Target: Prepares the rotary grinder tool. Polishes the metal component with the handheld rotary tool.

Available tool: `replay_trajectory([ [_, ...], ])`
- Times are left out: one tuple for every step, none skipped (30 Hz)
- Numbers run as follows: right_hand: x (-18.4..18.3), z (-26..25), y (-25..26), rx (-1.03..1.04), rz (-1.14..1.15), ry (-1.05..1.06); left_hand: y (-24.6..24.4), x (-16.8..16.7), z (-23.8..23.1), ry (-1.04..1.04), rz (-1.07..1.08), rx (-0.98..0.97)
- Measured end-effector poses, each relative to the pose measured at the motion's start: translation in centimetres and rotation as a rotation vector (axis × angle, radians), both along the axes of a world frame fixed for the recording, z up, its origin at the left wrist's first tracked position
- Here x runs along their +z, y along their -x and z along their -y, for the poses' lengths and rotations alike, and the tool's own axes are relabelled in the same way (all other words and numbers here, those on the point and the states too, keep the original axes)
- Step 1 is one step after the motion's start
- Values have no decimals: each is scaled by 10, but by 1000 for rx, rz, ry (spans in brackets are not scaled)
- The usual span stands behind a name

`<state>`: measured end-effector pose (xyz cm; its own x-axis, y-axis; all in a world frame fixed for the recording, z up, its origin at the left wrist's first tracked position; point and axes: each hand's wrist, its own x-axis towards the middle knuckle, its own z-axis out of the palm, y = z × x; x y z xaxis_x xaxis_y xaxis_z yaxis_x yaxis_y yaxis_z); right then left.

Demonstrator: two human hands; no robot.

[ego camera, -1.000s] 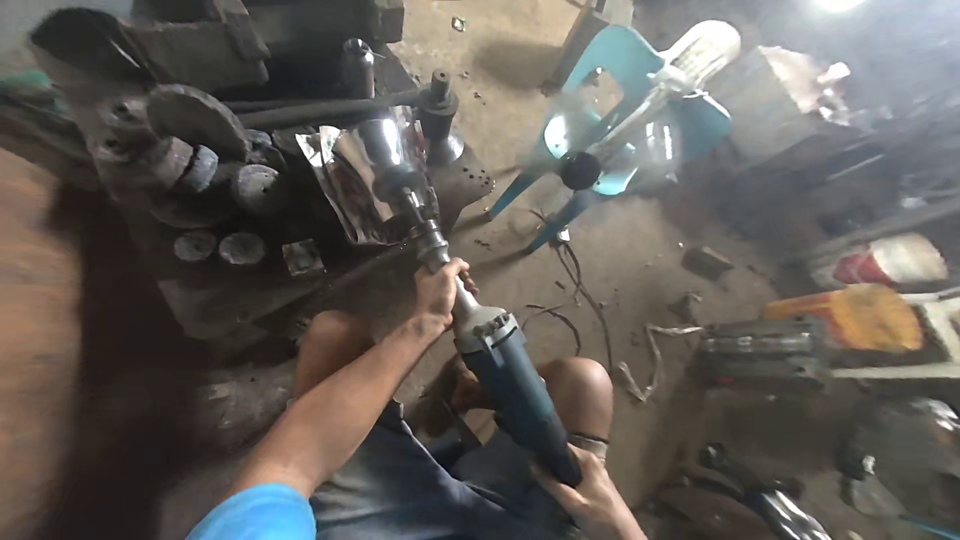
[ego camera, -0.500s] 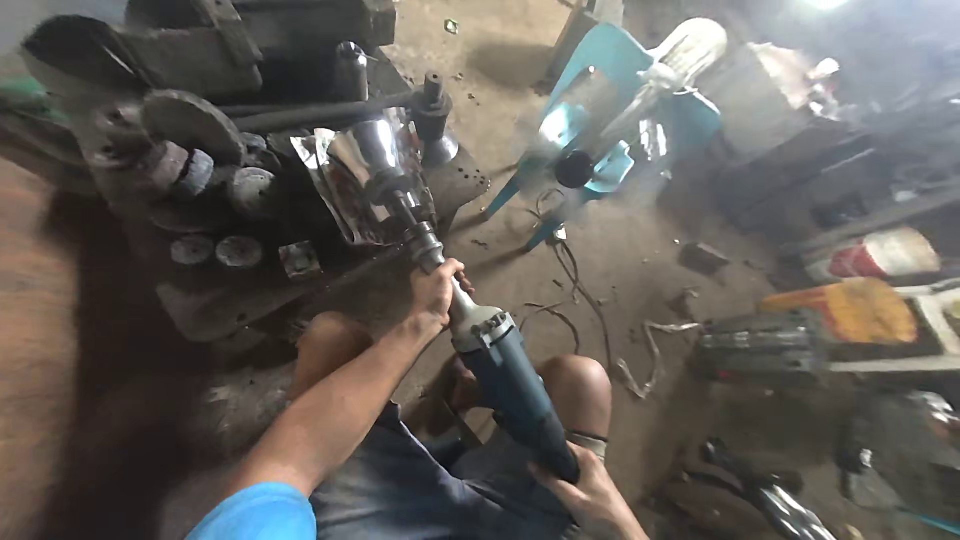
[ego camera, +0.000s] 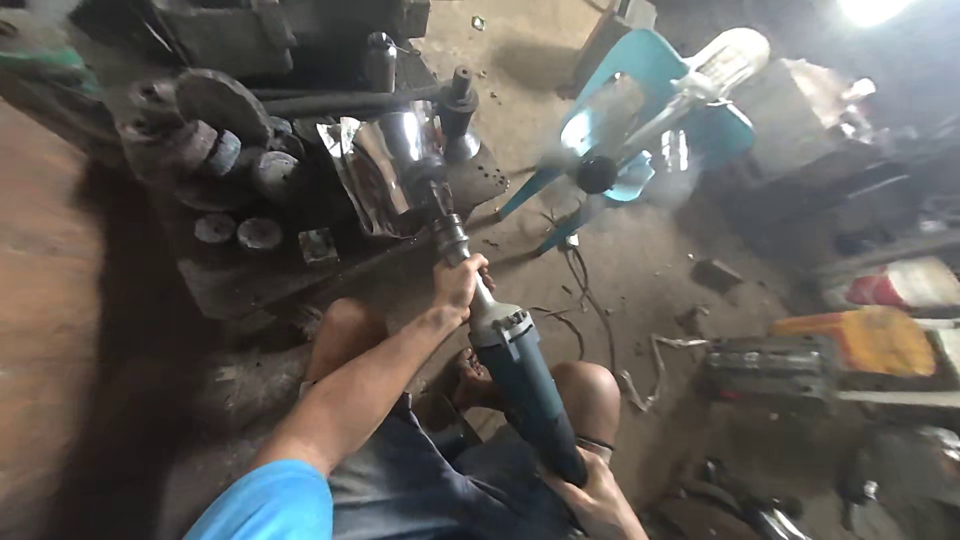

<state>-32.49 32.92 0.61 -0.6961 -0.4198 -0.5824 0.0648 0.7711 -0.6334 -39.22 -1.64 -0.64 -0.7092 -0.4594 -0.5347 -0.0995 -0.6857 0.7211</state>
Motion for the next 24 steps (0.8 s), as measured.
replay_trajectory([
  [1,1,-1,31,-35,-40,-7,-1,1,12,4,8],
  [1,3,-3,56,-62,-70,-13,-4,3,24,-2,16],
  [2,5,-4,80,-81,-93,-18,-9,5,28,-17,27],
  [1,6,-6,101,-96,-103,-22,-14,7,18,-42,50],
  [2,8,-7,119,-114,-111,-25,-19,9,2,-72,71],
  [2,9,-7,133,-126,-119,-27,-23,11,-12,-90,94],
  [3,11,-7,144,-135,-129,-27,-26,12,-22,-102,114],
  [2,12,-7,151,-142,-136,-28,-29,14,-28,-105,121],
  [1,11,-8,154,-150,-138,-29,-31,14,-31,-103,126],
  [0,11,-9,155,-157,-138,-29,-32,15,-37,-101,131],
  [0,11,-9,153,-158,-137,-29,-32,15,-40,-104,135],
  [0,11,-10,146,-160,-129,-28,-31,14,-39,-107,133],
  [0,11,-11,139,-160,-119,-27,-30,13,-33,-116,127],
  [0,9,-11,127,-156,-107,-26,-27,12,-26,-122,115],
  [0,8,-10,113,-144,-97,-24,-22,10,-22,-119,101],
  [-1,7,-10,94,-128,-88,-22,-17,8,-27,-111,86],
  [-1,5,-9,74,-110,-81,-19,-12,7,-29,-95,64],
  [0,5,-8,55,-92,-78,-15,-9,5,-28,-79,46],
  [1,5,-7,36,-74,-71,-9,-7,4,-31,-66,34],
  [1,4,-5,15,-60,-55,-2,-5,1,-29,-47,27],
  [2,3,-4,-6,-48,-33,5,-5,0,-26,-25,22],
  [3,3,-3,-28,-30,-13,12,-6,-2,-22,-6,24],
  [2,2,-2,-48,-11,7,19,-7,-4,-23,5,20],
  [2,1,-1,-69,13,28,24,-8,-5,-23,11,17],
])
